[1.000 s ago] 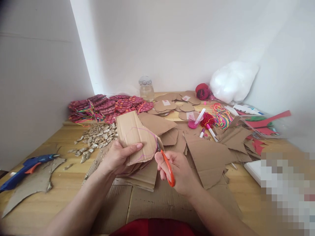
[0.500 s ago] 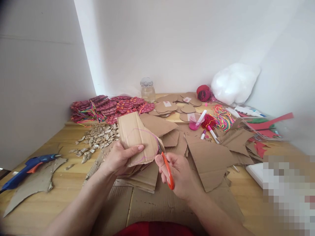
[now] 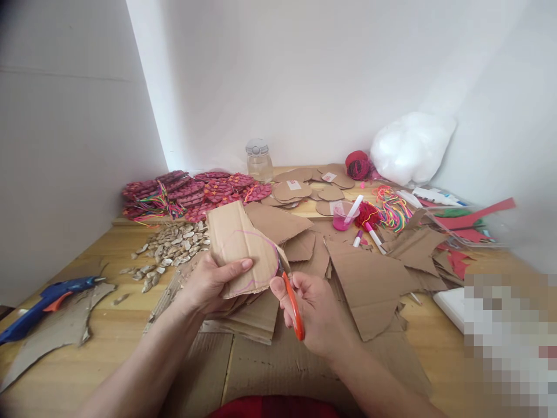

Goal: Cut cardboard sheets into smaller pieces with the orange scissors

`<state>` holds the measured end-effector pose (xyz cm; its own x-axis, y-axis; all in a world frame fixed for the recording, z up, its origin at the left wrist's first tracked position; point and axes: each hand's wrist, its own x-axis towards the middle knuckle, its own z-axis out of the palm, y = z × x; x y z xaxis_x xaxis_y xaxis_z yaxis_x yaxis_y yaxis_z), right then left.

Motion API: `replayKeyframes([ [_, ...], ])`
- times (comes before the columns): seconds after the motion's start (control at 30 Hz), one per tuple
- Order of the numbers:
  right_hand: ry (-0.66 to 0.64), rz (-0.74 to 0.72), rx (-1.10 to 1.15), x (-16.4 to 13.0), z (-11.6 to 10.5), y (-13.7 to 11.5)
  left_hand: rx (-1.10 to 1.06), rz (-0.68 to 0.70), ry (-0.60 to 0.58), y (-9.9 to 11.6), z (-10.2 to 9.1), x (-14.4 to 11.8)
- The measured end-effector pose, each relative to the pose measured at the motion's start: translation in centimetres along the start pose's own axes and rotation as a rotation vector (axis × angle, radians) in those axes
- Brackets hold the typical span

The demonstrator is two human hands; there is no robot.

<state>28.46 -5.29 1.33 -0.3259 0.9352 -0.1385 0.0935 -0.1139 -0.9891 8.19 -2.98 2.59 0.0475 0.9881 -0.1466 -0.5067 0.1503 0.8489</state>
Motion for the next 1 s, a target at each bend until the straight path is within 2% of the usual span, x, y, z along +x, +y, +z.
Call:
replayKeyframes([
  [0.27, 0.065, 0.025, -0.090, 0.0, -0.1, 1.1, 0.013, 0.000, 0.010, 0.0, 0.1, 0.0],
  [0.4, 0.070, -0.024, -0.111, 0.0, 0.0, 1.3, 0.017, 0.002, -0.004, 0.1, 0.1, -0.1],
  [0.57, 0.080, -0.069, -0.154, -0.1, 0.1, 1.5, 0.021, -0.040, 0.038, 0.2, 0.2, 0.0],
  [0.83, 0.088, -0.074, -0.250, -0.2, -0.4, 1.6, -0.029, -0.051, 0.024, 0.4, 0.3, -0.1],
  [1.0, 0.042, -0.050, -0.142, 0.2, -0.4, 1.0, -0.028, -0.023, 0.017, 0.4, -0.1, 0.0],
])
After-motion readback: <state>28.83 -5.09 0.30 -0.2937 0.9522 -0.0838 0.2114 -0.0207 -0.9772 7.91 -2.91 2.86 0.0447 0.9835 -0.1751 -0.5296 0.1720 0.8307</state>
